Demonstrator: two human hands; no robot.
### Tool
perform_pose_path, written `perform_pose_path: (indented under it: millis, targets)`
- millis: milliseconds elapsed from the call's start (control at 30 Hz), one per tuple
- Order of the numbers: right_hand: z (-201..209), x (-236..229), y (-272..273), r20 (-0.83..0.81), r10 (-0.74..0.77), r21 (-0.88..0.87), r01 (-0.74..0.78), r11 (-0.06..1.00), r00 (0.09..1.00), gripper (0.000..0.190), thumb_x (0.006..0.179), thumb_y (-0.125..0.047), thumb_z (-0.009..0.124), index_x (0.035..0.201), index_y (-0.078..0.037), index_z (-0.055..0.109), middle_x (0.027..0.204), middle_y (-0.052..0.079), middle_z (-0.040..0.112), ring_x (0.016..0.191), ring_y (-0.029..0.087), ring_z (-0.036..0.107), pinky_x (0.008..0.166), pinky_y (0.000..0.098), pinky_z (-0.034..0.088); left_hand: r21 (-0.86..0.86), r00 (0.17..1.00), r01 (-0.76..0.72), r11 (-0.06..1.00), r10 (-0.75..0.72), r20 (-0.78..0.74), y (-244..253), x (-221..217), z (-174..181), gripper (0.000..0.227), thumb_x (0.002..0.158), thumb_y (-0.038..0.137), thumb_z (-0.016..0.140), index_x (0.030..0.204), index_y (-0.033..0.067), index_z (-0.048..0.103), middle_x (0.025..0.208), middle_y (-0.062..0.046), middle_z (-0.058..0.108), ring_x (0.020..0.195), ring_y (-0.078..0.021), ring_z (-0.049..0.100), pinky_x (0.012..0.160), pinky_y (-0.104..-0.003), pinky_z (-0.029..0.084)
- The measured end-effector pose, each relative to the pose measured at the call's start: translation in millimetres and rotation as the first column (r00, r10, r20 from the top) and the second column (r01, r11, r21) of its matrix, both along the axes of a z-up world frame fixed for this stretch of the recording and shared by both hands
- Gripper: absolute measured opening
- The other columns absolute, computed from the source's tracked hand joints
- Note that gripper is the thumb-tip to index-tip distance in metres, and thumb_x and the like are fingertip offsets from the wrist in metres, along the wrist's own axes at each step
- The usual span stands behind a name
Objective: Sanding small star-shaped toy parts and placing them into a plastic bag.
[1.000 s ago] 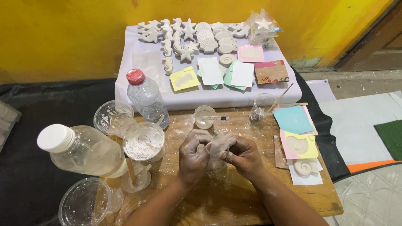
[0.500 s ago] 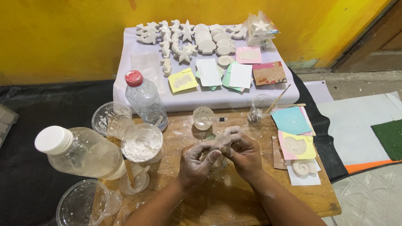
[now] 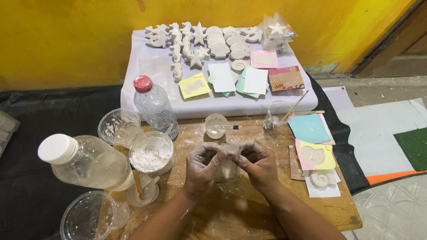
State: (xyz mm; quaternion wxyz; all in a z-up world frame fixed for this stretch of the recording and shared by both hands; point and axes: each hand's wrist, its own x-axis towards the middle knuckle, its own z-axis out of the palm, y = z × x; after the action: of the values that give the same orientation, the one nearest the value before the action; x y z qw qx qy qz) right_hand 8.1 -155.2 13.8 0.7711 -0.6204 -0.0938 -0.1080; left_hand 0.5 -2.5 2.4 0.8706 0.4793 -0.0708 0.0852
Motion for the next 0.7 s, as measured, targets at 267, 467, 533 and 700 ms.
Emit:
perform_pose_path:
  millis: [267,467,533,700]
  targets:
    - [8,-3,2,0.026,0.120,0.056,-0.121,0.991,0.992,0.016,0.075,0.005,0.085,0.085,0.008,0.072,0.070,0.017,0.070,0.068,0.018,0.068,0.064,0.0332,0.059,-0.008,1.000,0.001,1.000,-0.002,-0.031,5,0,17,0.031,0.086,0.008,0.080,0.111,0.0011,0.064,0.093,-0.013,0.078,0.080,-0.0154,0.073,0.072,-0.030,0.061]
    - [-7,2,-2,0.032,0.194,0.202,-0.196,0.959,0.980,0.016,0.073,0.012,0.082,0.082,0.012,0.068,0.067,0.021,0.067,0.058,0.023,0.069,0.047,0.0384,0.062,0.216,0.971,-0.145,0.965,0.098,0.217,7,7,-3,0.023,0.085,0.016,0.085,0.092,0.0017,0.069,0.095,-0.014,0.073,0.085,-0.0173,0.070,0.075,-0.030,0.059]
    - [-8,2,-1,0.035,0.193,0.210,-0.196,0.958,0.981,0.015,0.073,0.013,0.080,0.082,0.013,0.068,0.068,0.021,0.068,0.059,0.023,0.069,0.049,0.0391,0.062,0.296,0.950,-0.215,0.930,0.129,0.284,5,7,-8,0.021,0.086,0.019,0.085,0.088,0.0011,0.073,0.092,-0.014,0.071,0.084,-0.0208,0.071,0.075,-0.032,0.059]
    - [-11,7,-2,0.005,0.148,0.293,-0.143,0.945,0.989,0.019,0.074,0.015,0.078,0.085,0.008,0.064,0.072,0.021,0.069,0.062,0.023,0.068,0.052,0.0364,0.061,0.475,0.901,-0.302,0.827,0.086,0.424,7,0,15,0.034,0.079,0.025,0.089,0.105,0.0051,0.078,0.103,-0.017,0.074,0.097,-0.0318,0.076,0.085,-0.041,0.061]
